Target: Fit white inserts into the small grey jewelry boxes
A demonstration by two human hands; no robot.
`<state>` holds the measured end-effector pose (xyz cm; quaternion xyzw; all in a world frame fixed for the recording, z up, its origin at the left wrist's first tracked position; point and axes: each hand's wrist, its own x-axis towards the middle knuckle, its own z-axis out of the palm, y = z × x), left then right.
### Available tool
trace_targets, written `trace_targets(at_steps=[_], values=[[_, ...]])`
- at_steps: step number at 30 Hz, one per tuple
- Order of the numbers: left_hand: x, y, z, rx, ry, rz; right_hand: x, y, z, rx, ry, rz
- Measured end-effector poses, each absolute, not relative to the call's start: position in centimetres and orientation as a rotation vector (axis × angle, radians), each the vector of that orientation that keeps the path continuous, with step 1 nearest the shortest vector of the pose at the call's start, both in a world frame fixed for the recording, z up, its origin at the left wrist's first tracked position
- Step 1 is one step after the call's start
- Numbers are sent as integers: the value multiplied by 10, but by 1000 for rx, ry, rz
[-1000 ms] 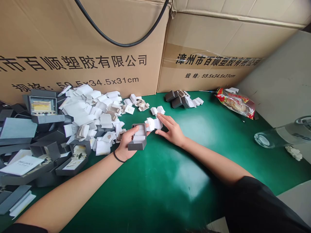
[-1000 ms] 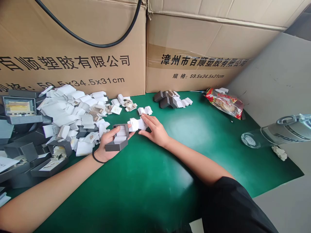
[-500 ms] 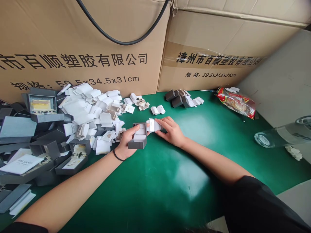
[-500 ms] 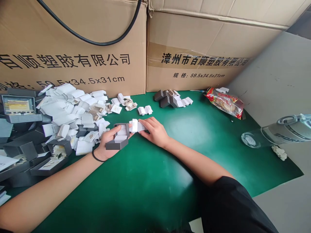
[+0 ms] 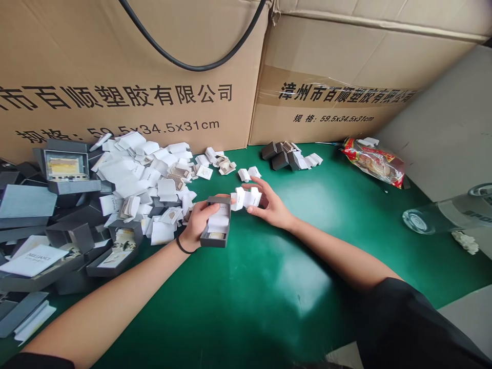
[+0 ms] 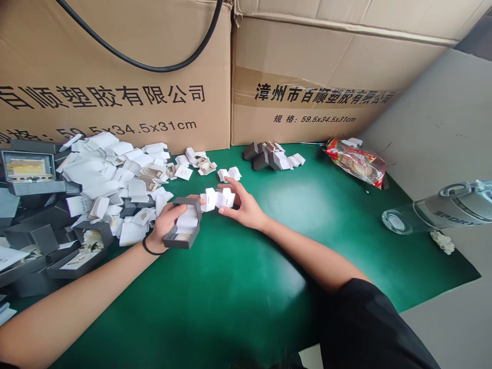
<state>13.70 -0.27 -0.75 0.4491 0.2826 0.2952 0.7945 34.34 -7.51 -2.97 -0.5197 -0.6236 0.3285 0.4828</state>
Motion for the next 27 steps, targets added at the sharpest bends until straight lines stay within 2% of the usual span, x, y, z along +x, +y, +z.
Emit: trace_targets(at_steps=[2,5,10,13,20,27], values=[[134,-8,-3,1266,527,709,344,-75,-32,-1218,-1471,920],[134,-17,2,1552,380,721,346,-74,-32,-1191,-1466,881],[137,-21,-1,1610,384,698,350,-75,-22,-1182,-1706,634],[137,-20,-1,1605,417,729,352,-76,-18,-1161,-1762,596],[134,-13,-3,1449,579,843,350,-72,-24,-1243,-1307,987],[137,-5,-15,958,609,756,351,-67,-25,-1138,-1021,1176]])
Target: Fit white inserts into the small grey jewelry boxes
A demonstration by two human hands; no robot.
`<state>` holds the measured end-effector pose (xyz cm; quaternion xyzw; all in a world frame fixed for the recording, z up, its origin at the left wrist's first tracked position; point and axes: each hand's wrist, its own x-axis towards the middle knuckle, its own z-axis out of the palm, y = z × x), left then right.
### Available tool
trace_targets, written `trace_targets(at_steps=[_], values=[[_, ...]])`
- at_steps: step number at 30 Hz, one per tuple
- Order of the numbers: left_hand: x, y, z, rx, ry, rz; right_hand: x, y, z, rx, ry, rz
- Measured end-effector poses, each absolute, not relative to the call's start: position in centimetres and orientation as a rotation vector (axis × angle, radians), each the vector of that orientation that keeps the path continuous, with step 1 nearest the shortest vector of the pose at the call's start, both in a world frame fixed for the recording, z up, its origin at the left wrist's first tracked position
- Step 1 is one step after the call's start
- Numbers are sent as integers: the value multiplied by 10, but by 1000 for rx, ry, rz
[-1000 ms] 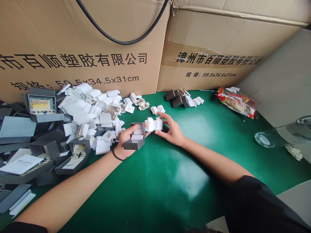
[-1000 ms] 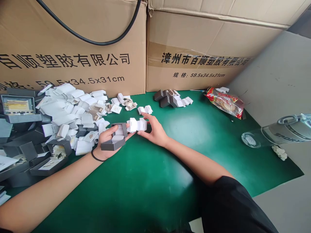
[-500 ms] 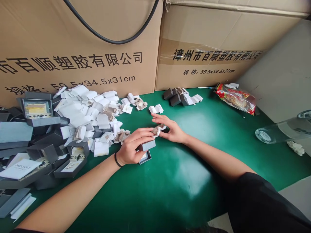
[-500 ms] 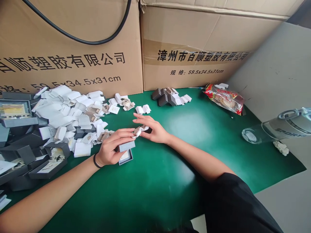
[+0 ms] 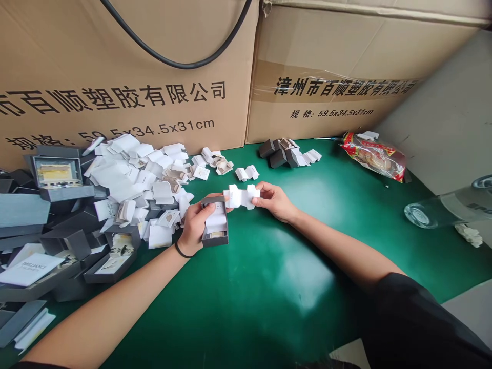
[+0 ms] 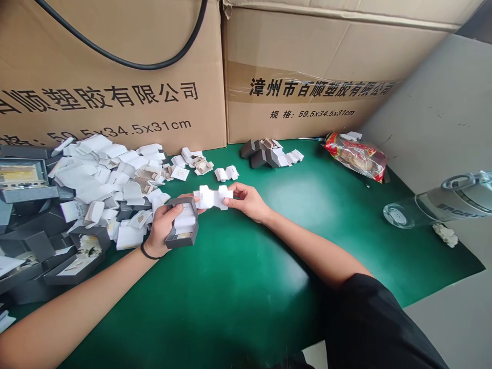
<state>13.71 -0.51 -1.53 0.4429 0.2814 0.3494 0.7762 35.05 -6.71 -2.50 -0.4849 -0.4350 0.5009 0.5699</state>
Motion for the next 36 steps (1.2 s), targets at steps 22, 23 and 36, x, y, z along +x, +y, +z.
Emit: trace_targets(at_steps=[22,23,36], values=[[144,-3,-9,647,594,732,352,-64,-29,-1122,-893,1181],[144,-3,-10,660,586,726,352,-63,-30,-1122,-883,1188],[148,-3,-4,640,633,692,346,-68,-23,-1131,-981,1108]])
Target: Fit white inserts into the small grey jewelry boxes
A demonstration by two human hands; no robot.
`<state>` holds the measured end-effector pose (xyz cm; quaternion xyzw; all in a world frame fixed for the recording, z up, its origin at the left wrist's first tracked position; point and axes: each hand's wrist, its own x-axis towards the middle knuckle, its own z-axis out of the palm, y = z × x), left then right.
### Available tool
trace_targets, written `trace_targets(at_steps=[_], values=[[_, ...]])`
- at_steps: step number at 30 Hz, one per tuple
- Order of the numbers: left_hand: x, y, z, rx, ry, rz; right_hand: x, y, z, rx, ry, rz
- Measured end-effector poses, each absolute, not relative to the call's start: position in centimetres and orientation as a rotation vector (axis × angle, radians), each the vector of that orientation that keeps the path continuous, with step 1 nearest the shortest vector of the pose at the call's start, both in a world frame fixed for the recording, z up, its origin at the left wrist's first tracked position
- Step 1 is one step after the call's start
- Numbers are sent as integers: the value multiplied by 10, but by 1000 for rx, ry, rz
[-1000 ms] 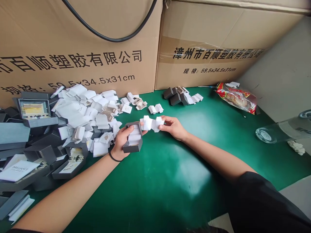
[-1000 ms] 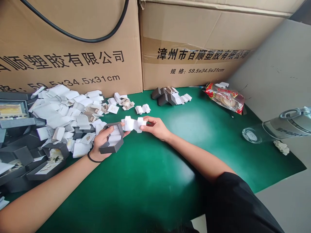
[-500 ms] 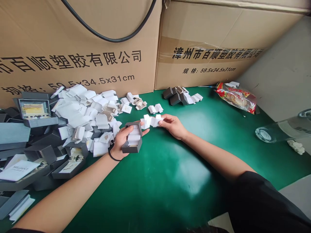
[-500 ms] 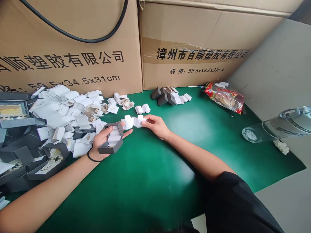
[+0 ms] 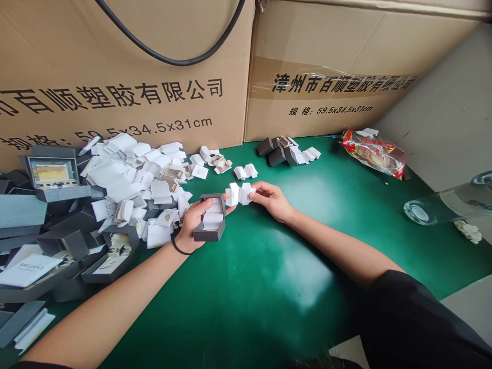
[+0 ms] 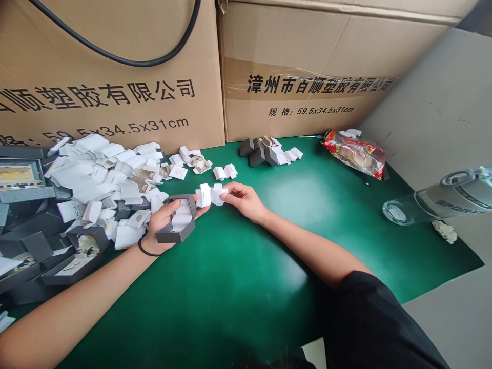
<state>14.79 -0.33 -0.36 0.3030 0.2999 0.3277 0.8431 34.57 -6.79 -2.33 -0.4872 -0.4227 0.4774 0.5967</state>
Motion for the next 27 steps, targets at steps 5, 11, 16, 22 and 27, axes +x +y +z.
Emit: trace_targets(at_steps=[5,11,16,22,27], values=[[144,0,-10,691,648,625,344,-68,-22,-1137,-960,1164],[142,2,-15,728,617,552,344,-68,-24,-1131,-948,1207],[145,-1,-11,707,601,534,344,-69,-22,-1100,-974,1200],[145,-1,-11,663,560,544,343,-69,-20,-1088,-984,1212],[145,0,-11,643,581,525,342,-70,-22,-1122,-1068,1207]])
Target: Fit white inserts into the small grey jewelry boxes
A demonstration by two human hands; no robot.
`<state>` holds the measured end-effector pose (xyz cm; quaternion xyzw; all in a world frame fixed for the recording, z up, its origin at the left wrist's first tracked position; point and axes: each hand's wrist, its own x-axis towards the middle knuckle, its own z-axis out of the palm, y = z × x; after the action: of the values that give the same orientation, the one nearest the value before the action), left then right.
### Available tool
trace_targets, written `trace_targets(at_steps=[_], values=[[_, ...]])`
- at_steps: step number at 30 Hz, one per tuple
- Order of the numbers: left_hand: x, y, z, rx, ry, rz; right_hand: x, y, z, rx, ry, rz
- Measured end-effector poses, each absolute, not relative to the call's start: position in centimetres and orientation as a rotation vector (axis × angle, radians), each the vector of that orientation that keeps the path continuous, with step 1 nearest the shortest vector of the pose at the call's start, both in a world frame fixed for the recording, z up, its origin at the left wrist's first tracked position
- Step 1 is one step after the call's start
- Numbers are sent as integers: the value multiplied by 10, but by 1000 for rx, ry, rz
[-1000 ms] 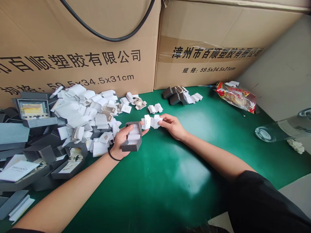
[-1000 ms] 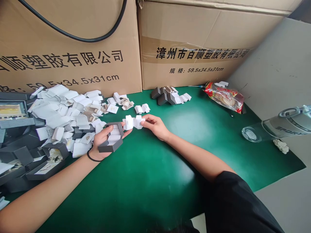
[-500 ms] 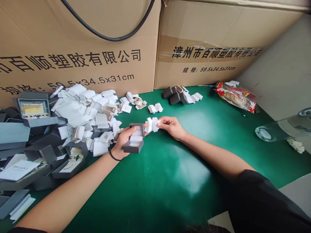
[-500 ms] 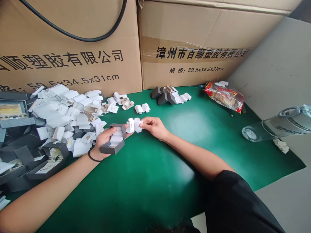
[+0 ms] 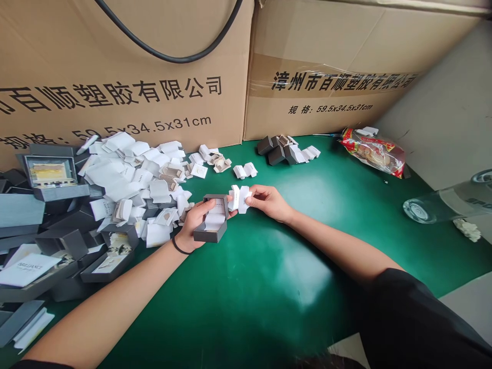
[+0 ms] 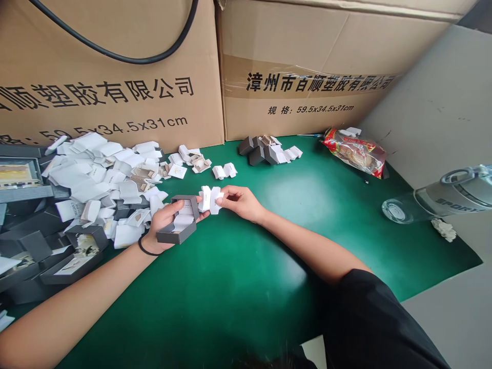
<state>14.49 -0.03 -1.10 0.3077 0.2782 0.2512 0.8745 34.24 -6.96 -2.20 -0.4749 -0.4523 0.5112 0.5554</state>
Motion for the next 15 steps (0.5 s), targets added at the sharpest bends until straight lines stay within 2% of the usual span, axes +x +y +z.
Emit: trace_targets(at_steps=[15], values=[[147,-2,-10,588,573,496,344,-69,-30,-1215,-1253,1102]])
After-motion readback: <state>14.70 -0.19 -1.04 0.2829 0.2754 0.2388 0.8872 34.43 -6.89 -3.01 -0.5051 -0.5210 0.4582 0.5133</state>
